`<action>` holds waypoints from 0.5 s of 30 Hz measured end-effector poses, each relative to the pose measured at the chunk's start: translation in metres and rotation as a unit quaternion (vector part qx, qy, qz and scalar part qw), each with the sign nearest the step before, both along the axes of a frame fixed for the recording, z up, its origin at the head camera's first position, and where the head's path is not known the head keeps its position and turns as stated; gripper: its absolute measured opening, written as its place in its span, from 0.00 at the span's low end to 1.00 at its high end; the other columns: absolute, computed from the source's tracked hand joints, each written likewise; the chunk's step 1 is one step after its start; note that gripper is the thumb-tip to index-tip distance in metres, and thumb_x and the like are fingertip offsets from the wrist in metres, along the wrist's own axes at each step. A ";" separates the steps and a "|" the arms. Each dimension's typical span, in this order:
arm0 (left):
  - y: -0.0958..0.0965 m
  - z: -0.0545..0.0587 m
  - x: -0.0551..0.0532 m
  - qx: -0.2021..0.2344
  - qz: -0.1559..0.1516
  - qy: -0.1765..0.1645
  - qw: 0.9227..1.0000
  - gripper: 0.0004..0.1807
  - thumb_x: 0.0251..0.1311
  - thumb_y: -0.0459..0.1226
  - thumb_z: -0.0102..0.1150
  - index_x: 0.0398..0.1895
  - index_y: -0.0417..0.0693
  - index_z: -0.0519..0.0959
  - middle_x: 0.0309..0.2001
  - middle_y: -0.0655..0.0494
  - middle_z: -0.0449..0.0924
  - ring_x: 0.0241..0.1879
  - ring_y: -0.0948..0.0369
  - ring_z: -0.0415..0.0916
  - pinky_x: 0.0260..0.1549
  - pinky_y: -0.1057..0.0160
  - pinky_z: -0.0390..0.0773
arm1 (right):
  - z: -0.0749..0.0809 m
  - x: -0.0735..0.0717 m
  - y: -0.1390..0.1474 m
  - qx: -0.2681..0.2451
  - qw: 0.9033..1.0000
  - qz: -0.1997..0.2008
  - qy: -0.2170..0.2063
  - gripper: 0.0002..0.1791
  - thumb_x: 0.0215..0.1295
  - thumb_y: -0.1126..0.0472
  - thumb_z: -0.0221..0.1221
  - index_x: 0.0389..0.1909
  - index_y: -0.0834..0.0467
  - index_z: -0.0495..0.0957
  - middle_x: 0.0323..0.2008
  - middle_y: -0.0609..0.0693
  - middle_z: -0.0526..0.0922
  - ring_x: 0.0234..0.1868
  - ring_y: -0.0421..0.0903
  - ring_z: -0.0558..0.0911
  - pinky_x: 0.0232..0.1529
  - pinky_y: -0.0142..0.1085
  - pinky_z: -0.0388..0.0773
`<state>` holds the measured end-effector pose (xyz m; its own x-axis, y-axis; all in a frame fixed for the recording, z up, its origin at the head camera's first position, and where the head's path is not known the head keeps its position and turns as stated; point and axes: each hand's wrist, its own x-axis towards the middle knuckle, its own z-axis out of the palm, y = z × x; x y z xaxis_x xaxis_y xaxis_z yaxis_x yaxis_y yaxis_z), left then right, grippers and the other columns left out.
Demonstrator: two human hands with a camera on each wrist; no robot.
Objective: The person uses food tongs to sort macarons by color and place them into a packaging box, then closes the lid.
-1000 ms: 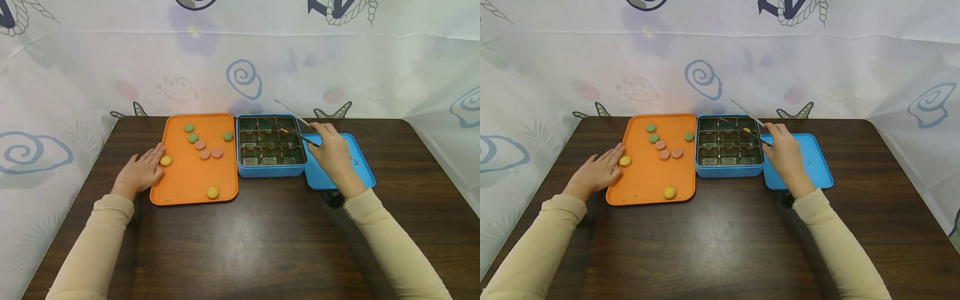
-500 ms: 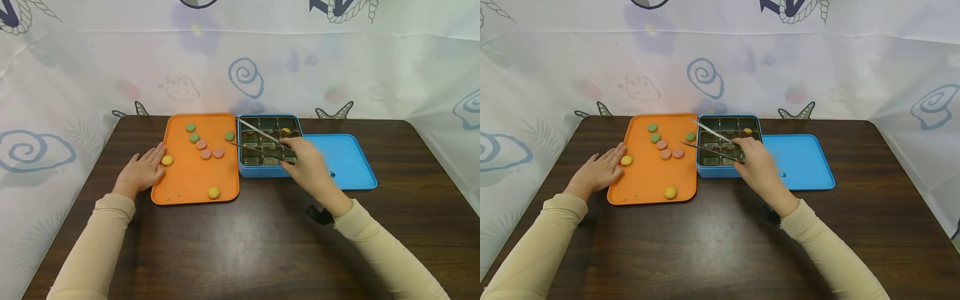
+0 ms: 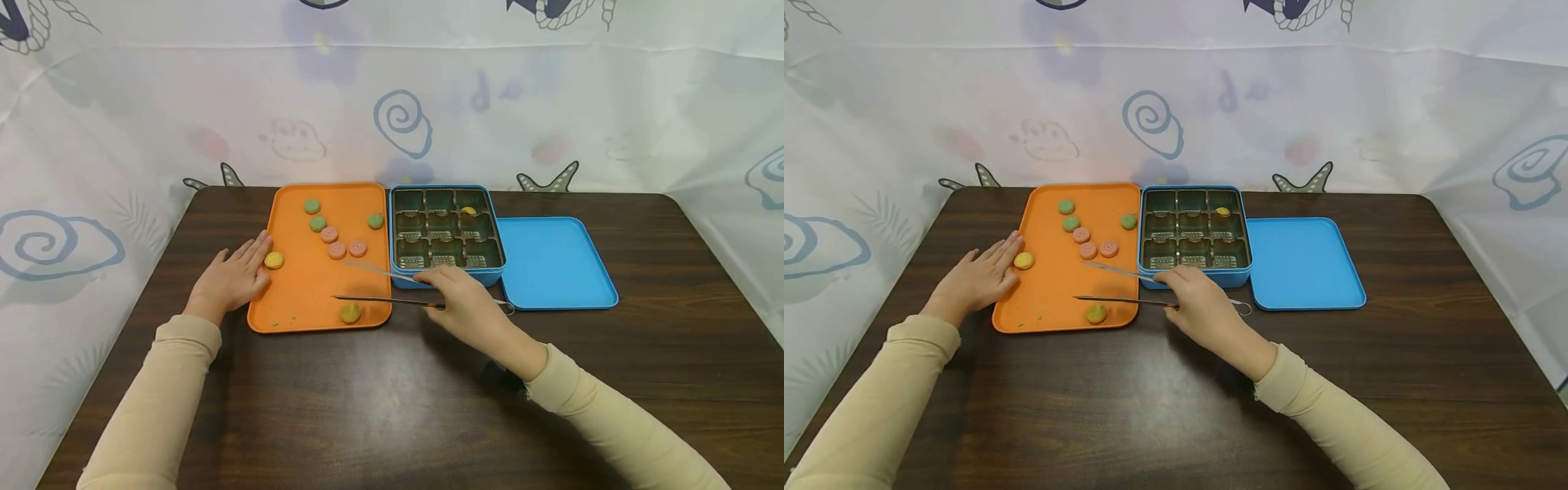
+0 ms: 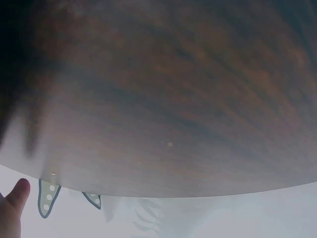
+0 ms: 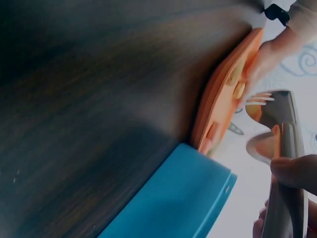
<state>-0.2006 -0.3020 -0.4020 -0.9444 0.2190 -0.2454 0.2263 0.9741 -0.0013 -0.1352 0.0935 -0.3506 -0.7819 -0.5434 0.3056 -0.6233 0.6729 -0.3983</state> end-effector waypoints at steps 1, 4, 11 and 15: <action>0.000 0.000 0.000 -0.001 0.000 0.000 1.000 0.35 0.68 0.44 0.24 0.76 0.43 0.38 0.78 0.46 0.37 0.75 0.44 0.44 0.69 0.34 0.45 | 0.000 0.001 -0.001 0.001 1.000 0.005 -0.005 0.26 0.49 0.67 0.70 0.52 0.60 0.78 0.46 0.53 0.83 0.46 0.49 0.81 0.43 0.41 0.82; 0.000 -0.001 -0.001 -0.002 0.000 0.000 1.000 0.35 0.68 0.44 0.23 0.77 0.43 0.37 0.78 0.46 0.37 0.75 0.45 0.44 0.69 0.34 0.45 | -0.001 0.003 -0.004 0.012 1.000 0.015 -0.017 0.24 0.49 0.68 0.69 0.51 0.60 0.79 0.45 0.53 0.83 0.45 0.48 0.82 0.43 0.40 0.82; 0.001 0.000 -0.001 0.005 0.000 0.003 1.000 0.35 0.68 0.44 0.24 0.77 0.43 0.38 0.78 0.47 0.38 0.75 0.44 0.44 0.69 0.34 0.45 | -0.003 0.007 -0.008 0.031 0.998 0.027 -0.047 0.23 0.51 0.66 0.68 0.51 0.60 0.79 0.45 0.52 0.84 0.43 0.46 0.81 0.42 0.38 0.81; 0.002 0.001 -0.001 0.001 -0.001 0.001 1.000 0.35 0.68 0.44 0.23 0.77 0.43 0.38 0.78 0.46 0.37 0.75 0.44 0.44 0.69 0.34 0.45 | -0.003 0.008 -0.009 0.030 0.998 0.031 -0.048 0.23 0.51 0.67 0.68 0.50 0.60 0.79 0.44 0.53 0.84 0.44 0.47 0.81 0.42 0.39 0.82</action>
<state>-0.2016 -0.3003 -0.4006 -0.9444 0.2220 -0.2427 0.2289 0.9734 -0.0002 -0.1272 0.0841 -0.3538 -0.7708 -0.6061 0.1960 -0.6248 0.6593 -0.4183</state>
